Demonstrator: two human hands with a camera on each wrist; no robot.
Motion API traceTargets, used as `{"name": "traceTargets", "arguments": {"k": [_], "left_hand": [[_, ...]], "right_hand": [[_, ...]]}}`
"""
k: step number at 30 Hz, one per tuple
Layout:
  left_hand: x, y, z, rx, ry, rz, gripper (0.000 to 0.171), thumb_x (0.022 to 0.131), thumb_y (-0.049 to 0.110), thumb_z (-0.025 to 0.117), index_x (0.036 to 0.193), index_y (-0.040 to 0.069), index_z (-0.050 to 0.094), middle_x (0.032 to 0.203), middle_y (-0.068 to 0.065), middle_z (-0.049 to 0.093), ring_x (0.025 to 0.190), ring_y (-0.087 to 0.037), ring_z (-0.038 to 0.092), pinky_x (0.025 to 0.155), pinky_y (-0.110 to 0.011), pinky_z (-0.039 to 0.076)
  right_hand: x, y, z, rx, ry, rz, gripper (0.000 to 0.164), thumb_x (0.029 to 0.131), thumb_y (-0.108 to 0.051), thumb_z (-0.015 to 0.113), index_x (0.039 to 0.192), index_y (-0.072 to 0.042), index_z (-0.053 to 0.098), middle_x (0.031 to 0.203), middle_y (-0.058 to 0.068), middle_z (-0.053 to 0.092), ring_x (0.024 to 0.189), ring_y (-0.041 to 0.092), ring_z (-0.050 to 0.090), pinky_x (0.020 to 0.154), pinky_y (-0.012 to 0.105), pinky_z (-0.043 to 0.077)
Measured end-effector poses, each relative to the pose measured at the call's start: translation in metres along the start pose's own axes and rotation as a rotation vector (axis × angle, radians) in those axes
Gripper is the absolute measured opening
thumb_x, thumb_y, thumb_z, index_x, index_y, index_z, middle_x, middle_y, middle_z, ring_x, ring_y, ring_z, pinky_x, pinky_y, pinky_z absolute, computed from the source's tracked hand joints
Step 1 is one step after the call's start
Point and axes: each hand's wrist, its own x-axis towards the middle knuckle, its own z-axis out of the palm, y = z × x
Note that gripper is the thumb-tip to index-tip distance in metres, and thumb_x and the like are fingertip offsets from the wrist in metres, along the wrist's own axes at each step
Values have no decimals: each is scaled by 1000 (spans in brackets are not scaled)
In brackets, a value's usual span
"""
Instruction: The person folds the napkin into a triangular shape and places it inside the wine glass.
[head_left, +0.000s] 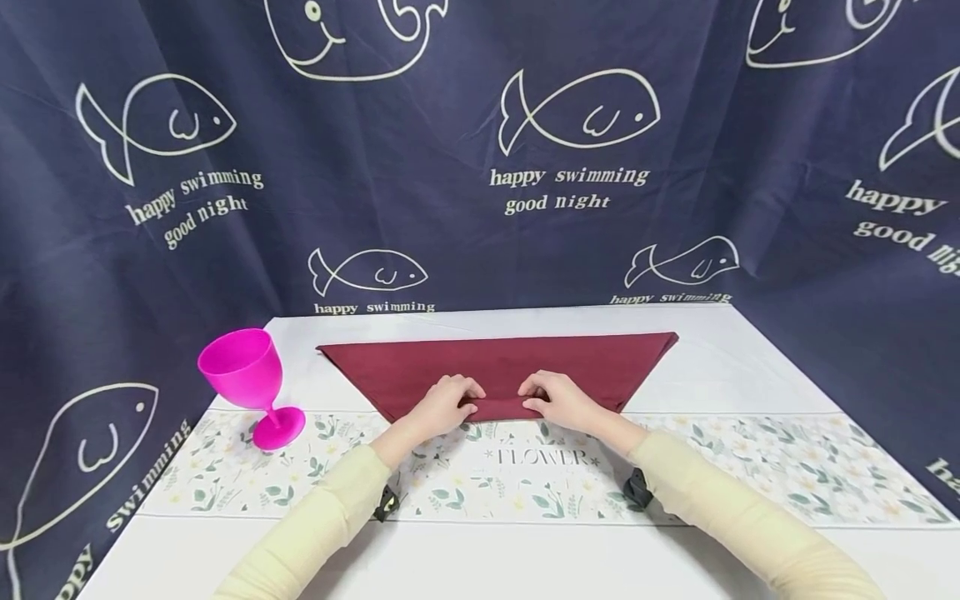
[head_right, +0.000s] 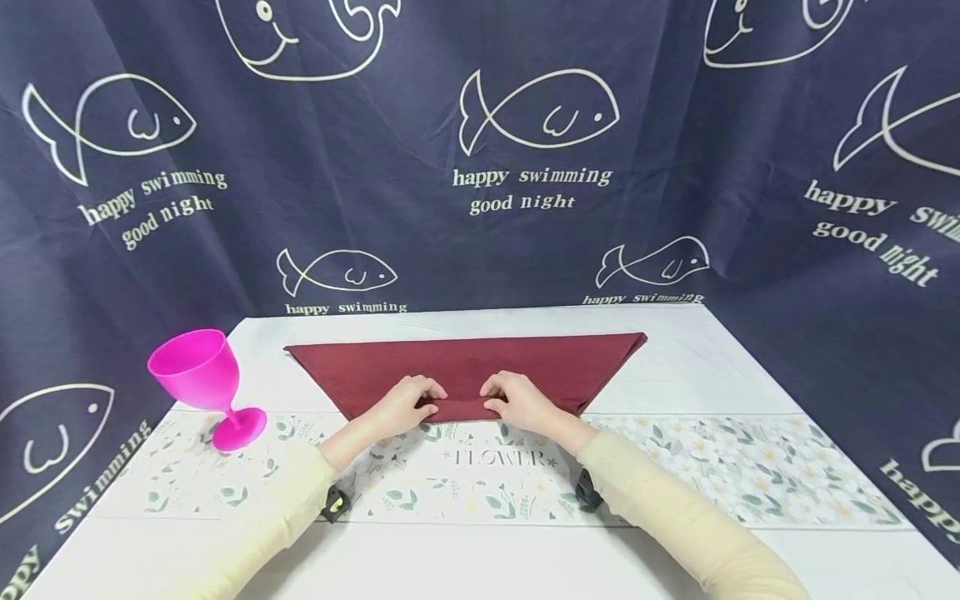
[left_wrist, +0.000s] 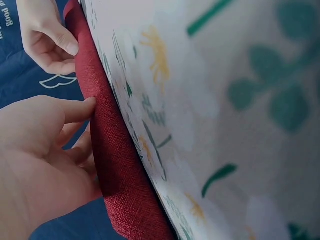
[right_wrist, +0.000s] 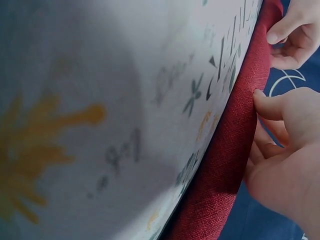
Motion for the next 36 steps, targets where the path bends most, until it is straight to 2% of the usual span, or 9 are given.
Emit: {"name": "traceTargets", "arguments": {"k": [4,9,13,17,24,29,36], "left_hand": [[0,0,-3,-12,33,15,13,85,2,65,97,7,67,93,-6,63,93,-22,50,85,-41,41],[1,0,-3,-24,22,48,16,84,-4,64,95,6,68,90,-5,60,87,-18,51,80,-33,43],[2,-1,-1,-10,7,57,17,85,-4,63,97,7,69,90,-4,59,83,-17,52,79,-31,44],[2,-3,1,-14,-4,52,14,87,2,63,98,7,69,89,-4,59,83,-16,53,78,-29,46],[1,-4,1,-39,-22,53,19,86,15,68,103,7,69,93,-3,60,85,-15,54,75,-27,47],[0,-5,0,-43,-35,59,24,83,13,71,106,6,68,95,-5,60,89,-16,57,77,-28,48],[0,-6,-1,-6,-66,62,28,82,6,70,110,6,67,100,-6,61,93,-18,58,81,-31,50]], "right_hand": [[2,1,0,-5,37,-7,7,84,-4,68,90,-6,67,87,4,62,78,13,58,70,26,49],[1,1,-1,-5,62,-26,9,81,0,68,83,-9,70,84,2,61,78,14,55,68,25,46],[0,3,-1,0,59,-46,9,81,0,68,84,-8,72,83,1,63,75,11,54,67,23,46],[-2,5,-1,4,54,-71,7,83,-5,68,88,-6,72,82,2,62,71,11,55,65,25,48],[-3,3,-3,30,7,-62,19,82,-19,72,94,-5,72,87,6,63,76,18,56,69,29,48],[-2,3,-3,20,-33,-39,27,77,-23,77,98,-6,71,89,5,63,80,17,55,73,29,47],[-1,6,-2,-27,-64,-25,29,76,-18,77,101,-7,69,92,3,63,84,16,57,76,30,47]]}}
